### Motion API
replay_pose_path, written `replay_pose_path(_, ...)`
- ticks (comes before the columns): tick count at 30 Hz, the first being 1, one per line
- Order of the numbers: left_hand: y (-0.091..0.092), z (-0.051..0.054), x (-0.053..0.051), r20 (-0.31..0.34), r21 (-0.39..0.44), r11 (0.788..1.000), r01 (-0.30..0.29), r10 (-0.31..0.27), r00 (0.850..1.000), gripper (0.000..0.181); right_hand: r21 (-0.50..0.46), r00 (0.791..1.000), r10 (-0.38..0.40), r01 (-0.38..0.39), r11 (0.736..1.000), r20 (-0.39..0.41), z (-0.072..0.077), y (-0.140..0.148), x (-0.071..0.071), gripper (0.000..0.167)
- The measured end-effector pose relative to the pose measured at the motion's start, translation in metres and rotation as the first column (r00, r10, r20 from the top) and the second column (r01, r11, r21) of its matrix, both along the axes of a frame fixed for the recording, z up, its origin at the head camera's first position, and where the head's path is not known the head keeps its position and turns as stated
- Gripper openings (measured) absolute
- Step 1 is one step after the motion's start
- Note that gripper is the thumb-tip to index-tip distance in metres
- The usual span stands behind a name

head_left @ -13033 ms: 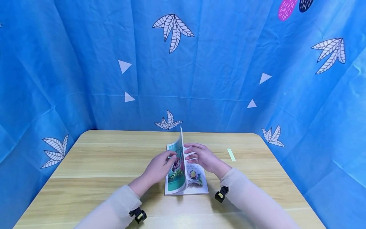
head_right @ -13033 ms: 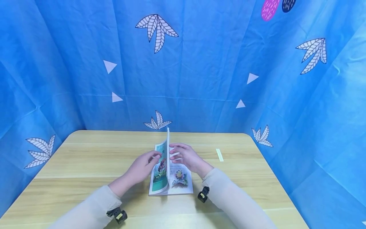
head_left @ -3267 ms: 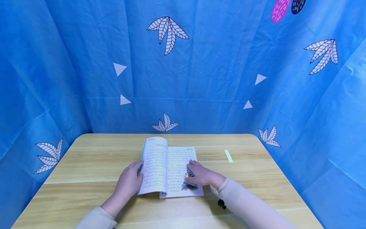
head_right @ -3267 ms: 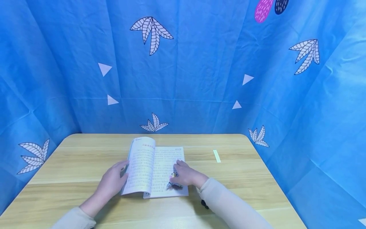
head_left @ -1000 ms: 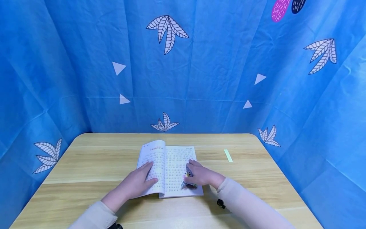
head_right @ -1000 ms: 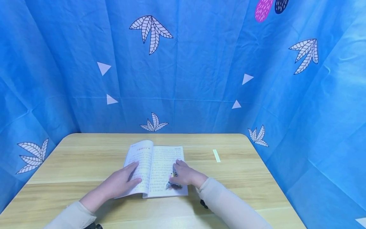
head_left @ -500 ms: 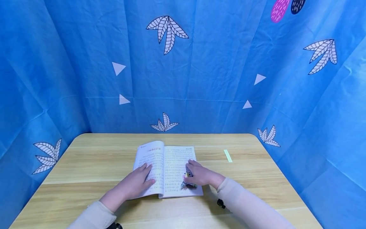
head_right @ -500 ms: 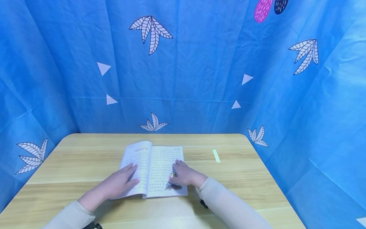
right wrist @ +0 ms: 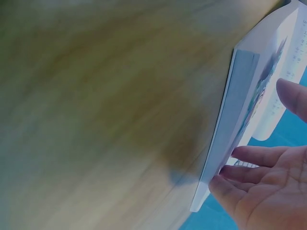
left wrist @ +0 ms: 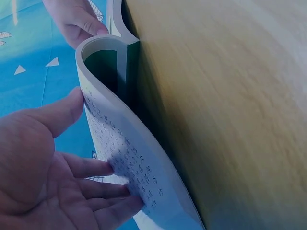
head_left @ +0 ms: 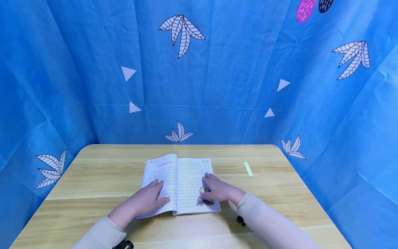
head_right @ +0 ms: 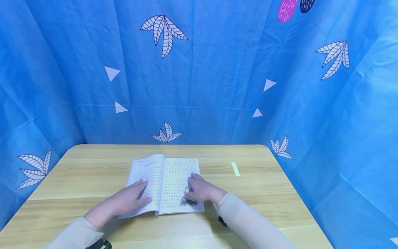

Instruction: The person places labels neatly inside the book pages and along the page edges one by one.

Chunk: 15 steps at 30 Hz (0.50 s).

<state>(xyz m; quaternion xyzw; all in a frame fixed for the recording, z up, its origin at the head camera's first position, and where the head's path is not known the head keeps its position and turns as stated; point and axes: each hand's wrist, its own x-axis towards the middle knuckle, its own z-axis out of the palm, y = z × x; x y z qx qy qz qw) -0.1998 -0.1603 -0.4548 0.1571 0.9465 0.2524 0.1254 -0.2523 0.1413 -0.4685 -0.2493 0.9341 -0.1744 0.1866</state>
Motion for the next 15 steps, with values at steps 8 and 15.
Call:
replay_pose_path(8,0.0000,0.0005,-0.0020,0.037,-0.020,1.000,-0.005,0.006,0.999,0.084,0.016,1.000,0.005,-0.004,1.000,-0.015,0.0009,0.0006,-0.0009,0.080)
replay_pose_path(15,-0.0002,-0.0019,-0.0016,0.042,-0.015,1.000,-0.003,0.003,0.999,0.083,0.013,1.000,-0.003,0.003,1.000,-0.012,-0.0008,0.0019,0.0000,0.084)
